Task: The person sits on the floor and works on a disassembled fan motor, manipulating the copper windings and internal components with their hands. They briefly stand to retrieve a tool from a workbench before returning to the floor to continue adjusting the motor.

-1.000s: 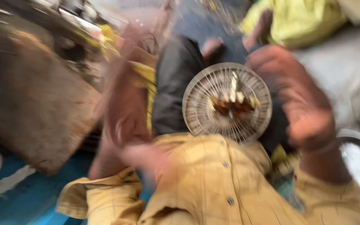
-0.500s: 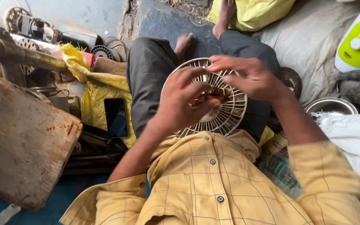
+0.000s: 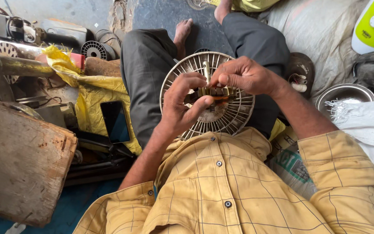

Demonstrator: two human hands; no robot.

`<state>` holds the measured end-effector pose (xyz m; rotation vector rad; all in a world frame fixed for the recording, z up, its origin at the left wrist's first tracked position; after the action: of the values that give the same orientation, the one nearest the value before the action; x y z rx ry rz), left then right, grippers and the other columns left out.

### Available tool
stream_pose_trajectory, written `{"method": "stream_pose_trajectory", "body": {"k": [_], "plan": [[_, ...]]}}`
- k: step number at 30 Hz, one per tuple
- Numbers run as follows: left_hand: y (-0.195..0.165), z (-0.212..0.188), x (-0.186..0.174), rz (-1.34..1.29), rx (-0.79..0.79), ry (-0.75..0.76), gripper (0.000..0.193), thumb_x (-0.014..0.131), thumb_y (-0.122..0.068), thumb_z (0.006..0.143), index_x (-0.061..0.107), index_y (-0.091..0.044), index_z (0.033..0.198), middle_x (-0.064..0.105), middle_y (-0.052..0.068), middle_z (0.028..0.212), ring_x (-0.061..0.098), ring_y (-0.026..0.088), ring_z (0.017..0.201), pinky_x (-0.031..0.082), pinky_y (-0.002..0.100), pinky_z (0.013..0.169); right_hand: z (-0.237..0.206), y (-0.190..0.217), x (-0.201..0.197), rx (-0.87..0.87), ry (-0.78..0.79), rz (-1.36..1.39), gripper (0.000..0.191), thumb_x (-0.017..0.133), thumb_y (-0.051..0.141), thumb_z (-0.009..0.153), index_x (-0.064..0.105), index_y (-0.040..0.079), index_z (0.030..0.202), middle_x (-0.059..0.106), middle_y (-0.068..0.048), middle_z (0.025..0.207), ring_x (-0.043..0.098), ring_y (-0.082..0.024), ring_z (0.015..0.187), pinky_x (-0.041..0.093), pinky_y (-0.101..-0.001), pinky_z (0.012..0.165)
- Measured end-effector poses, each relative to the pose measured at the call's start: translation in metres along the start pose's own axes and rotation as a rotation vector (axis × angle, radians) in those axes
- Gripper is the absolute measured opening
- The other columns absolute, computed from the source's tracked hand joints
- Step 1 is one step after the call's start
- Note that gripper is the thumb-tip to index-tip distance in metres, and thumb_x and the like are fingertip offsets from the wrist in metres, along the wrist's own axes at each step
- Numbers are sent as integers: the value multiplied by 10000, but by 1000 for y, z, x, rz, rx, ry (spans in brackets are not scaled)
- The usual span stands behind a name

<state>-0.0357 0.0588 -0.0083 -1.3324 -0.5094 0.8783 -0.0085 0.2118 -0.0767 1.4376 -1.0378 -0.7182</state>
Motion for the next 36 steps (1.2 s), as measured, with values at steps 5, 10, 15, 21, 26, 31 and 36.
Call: {"method": "stream_pose_trajectory", "body": {"k": [5, 10, 15, 21, 26, 31, 36], "plan": [[-5, 6, -6, 35, 62, 58, 455, 841, -155, 933, 573, -40, 1281, 624, 114, 1271, 679, 237, 1139, 604, 359, 959, 15, -5, -2, 56, 84, -19, 200, 726, 159, 955, 771, 20, 1092, 746, -60, 984, 695, -123, 901, 570, -275, 801], [-6, 9, 4, 136, 100, 159, 386, 825, -107, 928, 613, -88, 1250, 622, 108, 1225, 709, 239, 1059, 622, 336, 878, 31, -15, 2, 188, 199, 132, 196, 808, 156, 888, 796, 5, 1012, 740, -66, 911, 676, -127, 838, 550, -271, 746], [0, 6, 6, 154, 78, 158, 350, 820, -90, 940, 617, -78, 1224, 625, 89, 1186, 690, 240, 997, 590, 358, 821, 35, -29, 2, 259, 208, 168, 189, 835, 135, 841, 800, 2, 972, 750, -63, 886, 696, -135, 829, 579, -278, 764], [-19, 7, 9, 451, 273, 217, 285, 805, -190, 934, 670, -124, 1176, 664, 50, 1155, 653, 244, 996, 529, 405, 865, 35, -34, 5, 320, 233, 203, 184, 810, 143, 853, 799, -2, 966, 752, -41, 874, 693, -116, 813, 562, -263, 747], [-7, 8, 12, 595, 220, 309, 362, 771, -289, 942, 683, -67, 1214, 677, 60, 1095, 658, 241, 981, 528, 417, 875, 33, -33, -10, 395, 141, -258, 191, 810, 201, 837, 815, 34, 929, 745, -18, 784, 662, -109, 714, 524, -283, 636], [39, 26, 4, -198, -116, 243, 454, 760, -359, 968, 662, -12, 1245, 691, 93, 1063, 668, 171, 949, 572, 326, 854, 9, -35, -47, 474, 84, -492, 253, 803, 334, 858, 838, 98, 942, 725, -26, 720, 621, -149, 639, 488, -361, 586], [68, 55, 6, -376, -336, 52, 325, 750, -274, 1014, 693, -58, 1250, 726, 81, 1060, 683, 155, 954, 595, 303, 849, -15, 33, -52, 117, -49, -641, 222, 788, 305, 875, 809, 102, 960, 714, -4, 819, 651, -102, 739, 526, -322, 634]]}}
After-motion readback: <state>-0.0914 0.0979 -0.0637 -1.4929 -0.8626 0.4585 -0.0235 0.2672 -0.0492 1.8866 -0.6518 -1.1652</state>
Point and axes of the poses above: each hand's wrist, its own z-axis towards the middle knuckle, its own x-axis out of the palm, y = z × x, the point moved 10 cm from there along z, towards the middle knuckle
